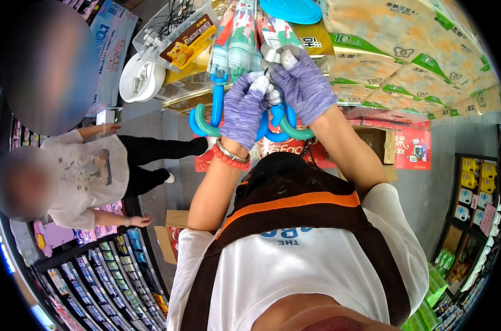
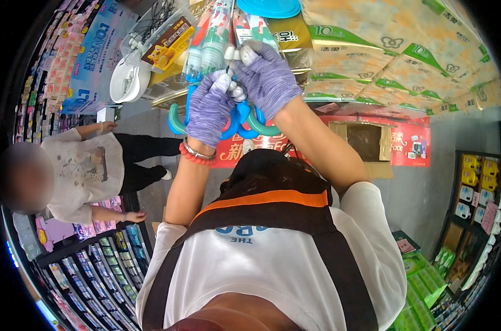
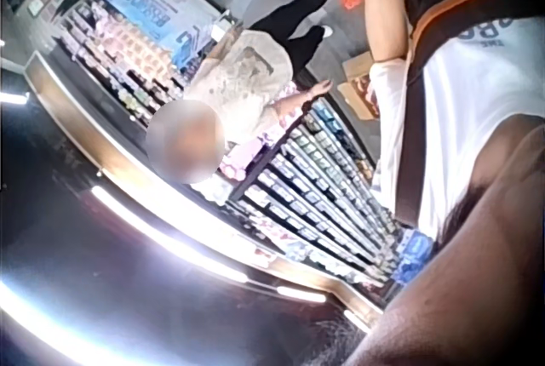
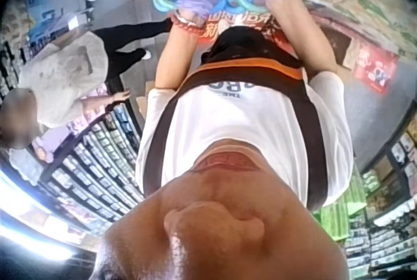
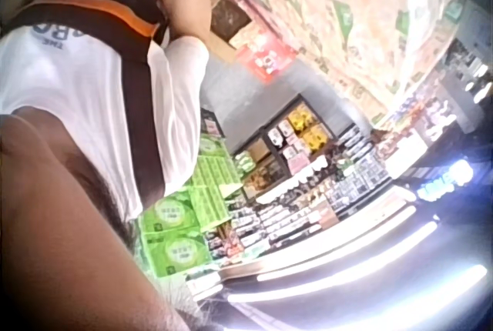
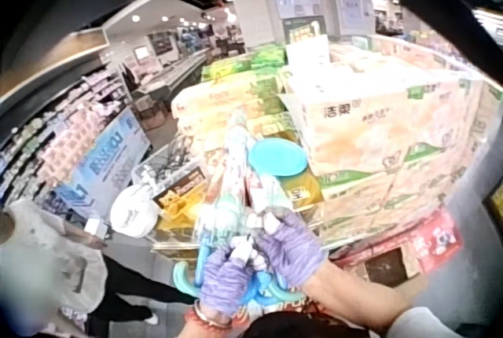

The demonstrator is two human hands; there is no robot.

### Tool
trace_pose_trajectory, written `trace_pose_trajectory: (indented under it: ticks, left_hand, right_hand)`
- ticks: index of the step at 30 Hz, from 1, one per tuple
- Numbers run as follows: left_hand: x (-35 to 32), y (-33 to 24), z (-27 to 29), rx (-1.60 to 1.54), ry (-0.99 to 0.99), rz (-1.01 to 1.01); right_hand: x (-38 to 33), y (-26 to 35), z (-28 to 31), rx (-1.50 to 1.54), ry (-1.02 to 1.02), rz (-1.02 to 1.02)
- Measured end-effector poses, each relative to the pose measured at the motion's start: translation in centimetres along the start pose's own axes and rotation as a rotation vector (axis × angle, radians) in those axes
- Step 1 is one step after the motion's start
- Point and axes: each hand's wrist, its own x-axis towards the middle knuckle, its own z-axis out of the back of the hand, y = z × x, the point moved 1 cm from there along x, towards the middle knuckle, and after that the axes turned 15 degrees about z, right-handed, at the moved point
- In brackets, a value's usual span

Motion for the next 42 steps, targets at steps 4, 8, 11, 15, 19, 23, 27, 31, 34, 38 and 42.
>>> trace_pose_trajectory:
  ticks: [4, 8, 11, 15, 19, 23, 27, 31, 34, 38, 42]
  left_hand:
    - [0.1, 0.1, -0.2, -0.103, 0.017, 0.01]
    - [0.2, 0.2, -0.1, -0.079, 0.0, 0.006]
    - [0.3, 0.3, -0.2, -0.06, -0.015, 0.0]
    - [0.1, 0.3, -0.5, -0.027, -0.046, -0.054]
    - [-0.6, -0.3, -1.1, 0.108, -0.096, -0.126]
    - [-0.8, -0.6, -0.9, 0.291, -0.132, -0.211]
    - [-0.7, -0.2, -1.0, 0.401, -0.184, -0.304]
    - [-0.7, -0.6, -0.9, 0.443, -0.201, -0.379]
    - [-0.7, -0.7, -1.2, 0.431, -0.171, -0.347]
    - [-0.9, -0.7, -0.9, 0.498, -0.217, -0.361]
    - [-0.4, -1.2, -0.7, 0.56, -0.222, -0.405]
  right_hand:
    - [-0.6, 0.0, 0.1, -0.052, 0.119, 0.072]
    - [-0.4, 0.4, 0.1, 0.004, 0.071, -0.041]
    - [-0.7, 0.4, -0.2, -0.06, 0.056, 0.024]
    - [-0.7, 0.7, -0.3, -0.251, 0.123, 0.106]
    - [-0.2, 1.9, -0.3, -0.607, 0.257, 0.183]
    - [-0.4, 3.2, -1.0, -0.891, 0.415, 0.334]
    - [0.2, 4.7, -1.5, -0.927, 0.525, 0.196]
    - [0.7, 5.3, -1.5, -1.042, 0.573, 0.153]
    - [0.6, 4.1, -0.4, -1.086, 0.587, 0.236]
    - [0.2, 4.0, -0.3, -1.097, 0.572, 0.216]
    - [-0.1, 3.6, -0.5, -1.107, 0.517, 0.239]
